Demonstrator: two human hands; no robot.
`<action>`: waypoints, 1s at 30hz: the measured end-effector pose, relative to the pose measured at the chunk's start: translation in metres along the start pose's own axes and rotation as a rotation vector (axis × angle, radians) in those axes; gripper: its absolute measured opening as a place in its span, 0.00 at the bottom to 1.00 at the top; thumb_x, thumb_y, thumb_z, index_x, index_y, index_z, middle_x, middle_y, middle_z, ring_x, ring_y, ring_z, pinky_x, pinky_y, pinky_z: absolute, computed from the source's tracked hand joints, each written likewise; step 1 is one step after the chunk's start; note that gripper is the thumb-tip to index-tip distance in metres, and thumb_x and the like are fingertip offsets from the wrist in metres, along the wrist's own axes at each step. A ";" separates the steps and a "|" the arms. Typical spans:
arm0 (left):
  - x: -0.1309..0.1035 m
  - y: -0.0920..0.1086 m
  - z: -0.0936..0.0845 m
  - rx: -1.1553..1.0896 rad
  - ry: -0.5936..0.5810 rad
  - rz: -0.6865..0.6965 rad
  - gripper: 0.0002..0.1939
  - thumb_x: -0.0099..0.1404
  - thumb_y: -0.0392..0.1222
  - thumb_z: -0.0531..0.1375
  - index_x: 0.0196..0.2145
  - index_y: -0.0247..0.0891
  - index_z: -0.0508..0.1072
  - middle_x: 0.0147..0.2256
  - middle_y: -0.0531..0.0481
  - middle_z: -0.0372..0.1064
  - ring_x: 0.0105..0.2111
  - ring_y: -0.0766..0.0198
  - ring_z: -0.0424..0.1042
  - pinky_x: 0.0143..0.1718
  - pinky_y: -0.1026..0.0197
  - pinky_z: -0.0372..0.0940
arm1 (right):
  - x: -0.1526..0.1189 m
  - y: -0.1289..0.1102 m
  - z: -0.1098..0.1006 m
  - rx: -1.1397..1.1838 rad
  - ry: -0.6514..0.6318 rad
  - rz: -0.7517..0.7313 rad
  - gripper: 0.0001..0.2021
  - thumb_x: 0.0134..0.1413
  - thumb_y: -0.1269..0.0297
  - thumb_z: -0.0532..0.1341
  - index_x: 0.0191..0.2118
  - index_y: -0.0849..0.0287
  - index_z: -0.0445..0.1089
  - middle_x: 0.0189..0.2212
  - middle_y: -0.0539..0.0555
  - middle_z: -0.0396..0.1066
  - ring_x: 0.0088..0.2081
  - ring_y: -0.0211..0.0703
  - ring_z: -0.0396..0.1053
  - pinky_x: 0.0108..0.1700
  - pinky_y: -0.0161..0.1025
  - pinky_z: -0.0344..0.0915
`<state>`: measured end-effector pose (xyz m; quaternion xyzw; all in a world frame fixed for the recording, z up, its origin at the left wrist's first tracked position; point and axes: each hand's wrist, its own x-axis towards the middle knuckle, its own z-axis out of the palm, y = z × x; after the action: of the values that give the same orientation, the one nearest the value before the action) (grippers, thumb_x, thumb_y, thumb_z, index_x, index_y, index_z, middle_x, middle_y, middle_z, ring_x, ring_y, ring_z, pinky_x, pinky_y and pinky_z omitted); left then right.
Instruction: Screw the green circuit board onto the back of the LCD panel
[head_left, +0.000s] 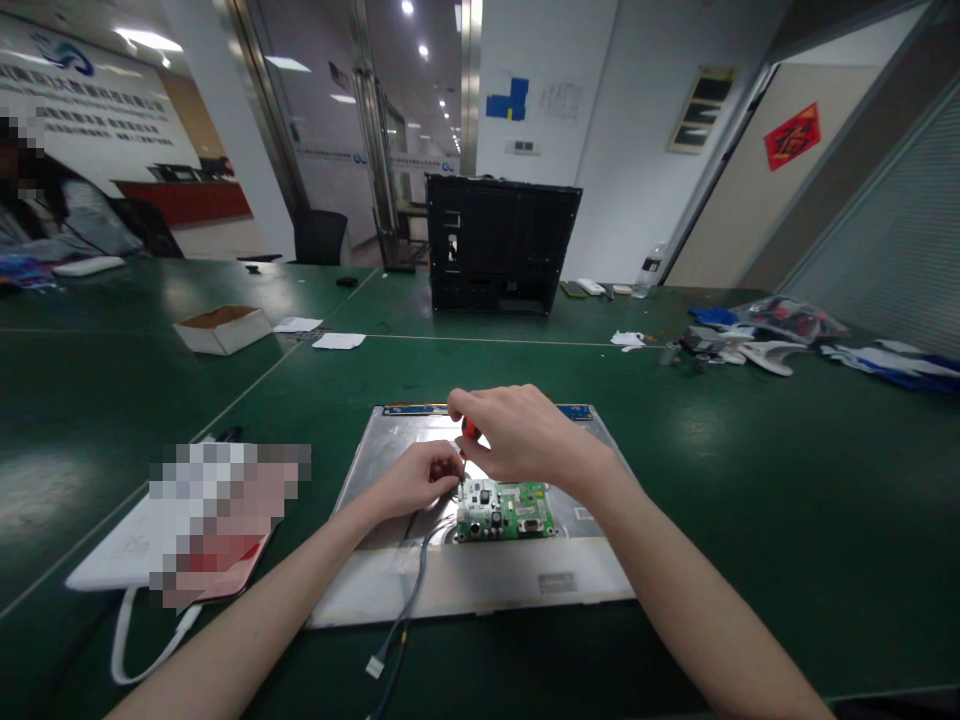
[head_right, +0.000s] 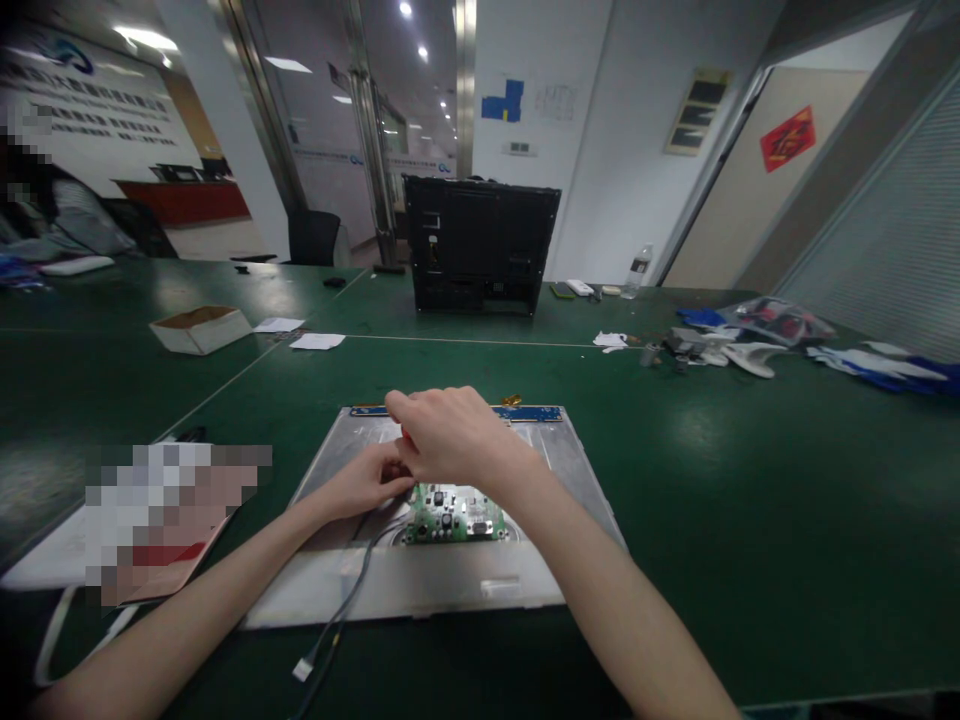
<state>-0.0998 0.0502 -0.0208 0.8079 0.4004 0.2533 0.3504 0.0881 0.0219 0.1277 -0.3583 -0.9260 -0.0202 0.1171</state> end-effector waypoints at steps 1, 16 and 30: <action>0.000 0.001 -0.001 0.003 -0.006 -0.005 0.05 0.57 0.34 0.56 0.32 0.34 0.71 0.28 0.51 0.70 0.27 0.66 0.67 0.28 0.65 0.61 | 0.001 0.000 0.001 -0.018 -0.005 0.016 0.07 0.56 0.65 0.53 0.40 0.59 0.63 0.32 0.53 0.72 0.28 0.37 0.63 0.25 0.36 0.43; 0.000 0.001 -0.001 -0.022 -0.012 0.009 0.05 0.57 0.33 0.56 0.32 0.34 0.71 0.28 0.51 0.70 0.27 0.66 0.67 0.28 0.65 0.61 | 0.000 0.001 0.003 -0.046 0.018 0.005 0.07 0.56 0.64 0.53 0.39 0.59 0.63 0.29 0.51 0.71 0.26 0.36 0.61 0.25 0.37 0.42; 0.000 0.002 -0.001 -0.010 -0.016 -0.007 0.05 0.57 0.34 0.57 0.32 0.35 0.72 0.29 0.50 0.71 0.28 0.66 0.68 0.29 0.65 0.62 | 0.000 -0.001 0.000 -0.074 -0.014 0.026 0.06 0.57 0.64 0.54 0.38 0.59 0.64 0.30 0.52 0.71 0.26 0.36 0.61 0.24 0.37 0.42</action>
<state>-0.0996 0.0503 -0.0188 0.8067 0.3994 0.2476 0.3582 0.0870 0.0210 0.1283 -0.3743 -0.9207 -0.0508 0.0977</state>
